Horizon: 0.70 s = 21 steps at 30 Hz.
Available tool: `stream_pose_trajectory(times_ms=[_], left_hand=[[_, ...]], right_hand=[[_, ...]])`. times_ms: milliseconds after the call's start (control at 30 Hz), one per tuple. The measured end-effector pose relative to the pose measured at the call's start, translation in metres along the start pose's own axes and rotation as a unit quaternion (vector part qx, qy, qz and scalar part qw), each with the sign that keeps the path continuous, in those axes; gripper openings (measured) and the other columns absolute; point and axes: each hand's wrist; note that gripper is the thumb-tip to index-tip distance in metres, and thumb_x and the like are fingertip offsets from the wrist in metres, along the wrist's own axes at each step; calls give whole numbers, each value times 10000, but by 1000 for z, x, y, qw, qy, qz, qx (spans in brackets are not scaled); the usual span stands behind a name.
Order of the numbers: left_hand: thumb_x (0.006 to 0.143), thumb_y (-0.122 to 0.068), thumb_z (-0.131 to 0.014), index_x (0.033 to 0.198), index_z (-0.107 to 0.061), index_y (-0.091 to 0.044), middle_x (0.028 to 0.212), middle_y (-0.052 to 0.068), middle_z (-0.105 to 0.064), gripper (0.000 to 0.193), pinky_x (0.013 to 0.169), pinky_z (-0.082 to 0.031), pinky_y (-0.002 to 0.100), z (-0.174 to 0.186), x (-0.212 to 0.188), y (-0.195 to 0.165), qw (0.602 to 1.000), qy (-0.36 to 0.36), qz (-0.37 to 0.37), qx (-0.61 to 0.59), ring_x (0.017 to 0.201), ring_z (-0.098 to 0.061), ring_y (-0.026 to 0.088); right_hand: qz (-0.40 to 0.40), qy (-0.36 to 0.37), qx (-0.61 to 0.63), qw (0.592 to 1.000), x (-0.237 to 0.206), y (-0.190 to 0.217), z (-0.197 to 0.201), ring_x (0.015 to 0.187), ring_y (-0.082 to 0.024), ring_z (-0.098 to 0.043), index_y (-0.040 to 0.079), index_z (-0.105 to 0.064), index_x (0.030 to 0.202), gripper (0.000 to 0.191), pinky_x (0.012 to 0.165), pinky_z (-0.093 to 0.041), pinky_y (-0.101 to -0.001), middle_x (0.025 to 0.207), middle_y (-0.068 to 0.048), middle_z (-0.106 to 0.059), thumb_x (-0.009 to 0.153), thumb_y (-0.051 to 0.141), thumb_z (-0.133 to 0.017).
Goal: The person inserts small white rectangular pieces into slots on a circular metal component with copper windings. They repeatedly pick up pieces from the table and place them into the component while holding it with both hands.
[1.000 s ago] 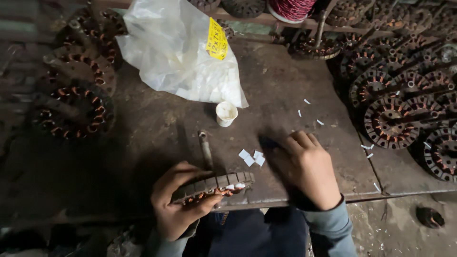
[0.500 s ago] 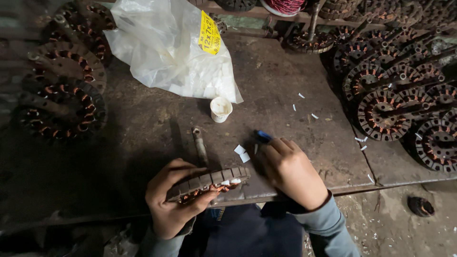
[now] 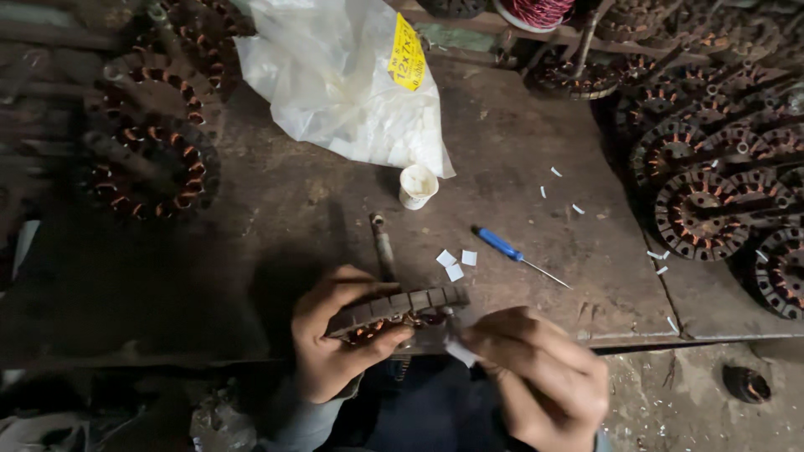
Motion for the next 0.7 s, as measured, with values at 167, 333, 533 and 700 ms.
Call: stream_pose_trajectory(times_ms=[167,333,533,700], left_hand=[[785,-202,-903,1107,-703,-14,1028,88,-709,423,787,-584,289,1,13,4,1000,0,-9,14,893,-727,177],[790,-211,-907,1121,-699,-28,1030,89,-706,431,807,-583,310,3,21,4,999,-1,-30,27,898,-727,197],[794,-205,-902,1147,-700,-20,1046,93,-706,446,838,-578,326,4,20,6,999,17,-31,2,932,-724,211],[804,-218,-888,1154,-706,-36,1044,92,-710,434,853,-576,337,8,24,6,999,12,-36,7,949,-729,222]], right_hand=[[-26,7,-98,995,15,-4,-18,866,-264,-741,-83,-708,942,210,772,-590,-317,938,-186,-703,736,-112,-728],[36,-17,-119,992,17,-7,-27,842,-262,-748,-63,-679,920,264,757,-598,-317,906,-169,-694,663,-69,-736],[75,-10,-168,983,20,-4,-32,878,-277,-769,-58,-686,952,258,773,-627,-343,938,-156,-717,706,-42,-764],[34,-22,-249,968,15,5,-42,839,-265,-741,-1,-738,913,237,689,-582,-316,916,-156,-698,679,-32,-756]])
Point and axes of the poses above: each hand's wrist, its own x-axis towards the middle knuckle, its own z-axis out of the back of the hand, y = z × x
